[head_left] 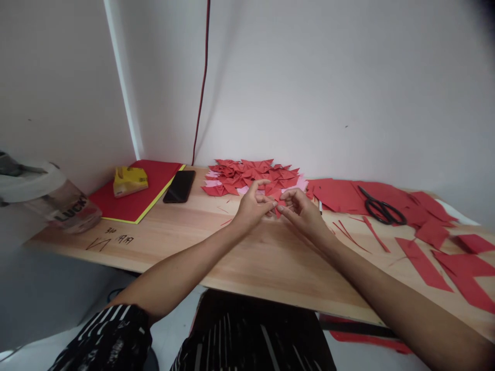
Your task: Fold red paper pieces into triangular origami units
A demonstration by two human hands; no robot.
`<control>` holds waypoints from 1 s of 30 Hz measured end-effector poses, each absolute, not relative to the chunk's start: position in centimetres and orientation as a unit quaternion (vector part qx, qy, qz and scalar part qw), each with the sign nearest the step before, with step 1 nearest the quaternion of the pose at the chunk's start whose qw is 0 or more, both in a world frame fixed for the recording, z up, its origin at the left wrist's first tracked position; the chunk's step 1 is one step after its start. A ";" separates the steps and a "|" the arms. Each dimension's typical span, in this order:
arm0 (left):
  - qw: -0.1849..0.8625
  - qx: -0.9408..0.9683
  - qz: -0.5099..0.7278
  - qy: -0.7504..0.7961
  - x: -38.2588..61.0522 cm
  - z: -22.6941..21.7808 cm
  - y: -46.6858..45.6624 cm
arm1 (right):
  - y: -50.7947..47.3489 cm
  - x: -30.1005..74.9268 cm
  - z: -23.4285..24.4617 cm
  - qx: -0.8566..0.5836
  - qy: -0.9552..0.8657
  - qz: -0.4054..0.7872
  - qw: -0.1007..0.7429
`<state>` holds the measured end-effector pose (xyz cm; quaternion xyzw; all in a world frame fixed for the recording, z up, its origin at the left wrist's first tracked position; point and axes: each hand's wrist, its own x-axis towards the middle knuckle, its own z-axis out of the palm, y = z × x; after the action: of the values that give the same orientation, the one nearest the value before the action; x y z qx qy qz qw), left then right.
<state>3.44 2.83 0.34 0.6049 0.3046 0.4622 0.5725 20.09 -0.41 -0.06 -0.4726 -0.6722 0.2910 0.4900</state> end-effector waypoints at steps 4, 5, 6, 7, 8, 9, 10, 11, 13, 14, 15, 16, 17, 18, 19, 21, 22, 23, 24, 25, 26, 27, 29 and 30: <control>0.561 0.617 0.460 0.304 3.6 0.5 2.5 | -0.4 20.4 0.1 -0.478 -0.677 0.266 0.492; 0.554 0.622 0.462 0.305 3.6 0.5 2.4 | -0.4 20.4 0.1 -0.479 -0.676 0.265 0.494; 0.545 0.628 0.465 0.304 3.6 0.5 2.4 | -0.4 20.5 0.1 -0.479 -0.675 0.264 0.495; 0.536 0.634 0.468 0.301 3.6 0.5 2.3 | -0.3 20.5 0.2 -0.479 -0.674 0.263 0.496; 0.526 0.641 0.473 0.297 3.6 0.6 2.2 | -0.3 20.6 0.2 -0.479 -0.674 0.261 0.498; 0.515 0.647 0.480 0.294 3.6 0.6 2.1 | -0.3 20.6 0.2 -0.479 -0.674 0.258 0.500; 0.502 0.653 0.486 0.292 3.6 0.7 2.1 | -0.3 20.5 0.3 -0.479 -0.675 0.253 0.501; 0.490 0.658 0.491 0.292 3.5 0.8 2.0 | -0.4 20.5 0.3 -0.479 -0.676 0.247 0.503; 0.469 0.665 0.501 0.294 3.5 0.9 1.8 | -0.5 20.5 0.4 -0.479 -0.679 0.236 0.504; 0.460 0.667 0.507 0.294 3.5 1.0 1.7 | -0.6 20.5 0.5 -0.480 -0.681 0.231 0.503; 0.452 0.669 0.512 0.292 3.5 1.1 1.7 | -0.7 20.5 0.6 -0.481 -0.682 0.224 0.503; 0.443 0.671 0.518 0.291 3.5 1.2 1.6 | -0.8 20.5 0.7 -0.484 -0.683 0.217 0.502; 0.434 0.674 0.523 0.290 3.5 1.3 1.5 | -0.9 20.5 0.8 -0.487 -0.684 0.210 0.501; 0.426 0.677 0.525 0.290 3.5 1.3 1.5 | -1.0 20.5 0.8 -0.489 -0.686 0.203 0.500; 0.419 0.680 0.525 0.293 3.5 1.3 1.4 | -1.0 20.5 0.9 -0.491 -0.687 0.195 0.498; 0.410 0.687 0.522 0.297 3.5 1.4 1.4 | -1.0 20.6 0.9 -0.494 -0.692 0.182 0.495; 0.408 0.689 0.521 0.298 3.5 1.3 1.4 | -1.0 20.6 0.9 -0.494 -0.694 0.176 0.493; 0.406 0.690 0.520 0.298 3.5 1.3 1.4 | -0.9 20.6 0.8 -0.494 -0.697 0.169 0.492; 0.405 0.690 0.520 0.298 3.4 1.3 1.4 | -0.9 20.6 0.8 -0.494 -0.699 0.163 0.491; 0.404 0.691 0.520 0.298 3.4 1.3 1.4 | -0.9 20.7 0.7 -0.493 -0.702 0.155 0.489; 0.403 0.691 0.521 0.298 3.4 1.3 1.4 | -0.9 20.7 0.7 -0.492 -0.706 0.148 0.488; 0.402 0.692 0.520 0.298 3.4 1.3 1.4 | -0.9 20.7 0.7 -0.491 -0.710 0.140 0.486; 0.406 0.692 0.518 0.297 3.5 1.3 1.4 | -1.0 20.7 0.8 -0.489 -0.717 0.123 0.481; 0.410 0.692 0.516 0.296 3.5 1.3 1.4 | -1.0 20.7 0.9 -0.489 -0.721 0.114 0.477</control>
<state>3.49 1.41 1.25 0.6916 0.2959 0.5159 0.4098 20.68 -1.03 0.87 -0.4889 -0.7210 0.1141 0.4775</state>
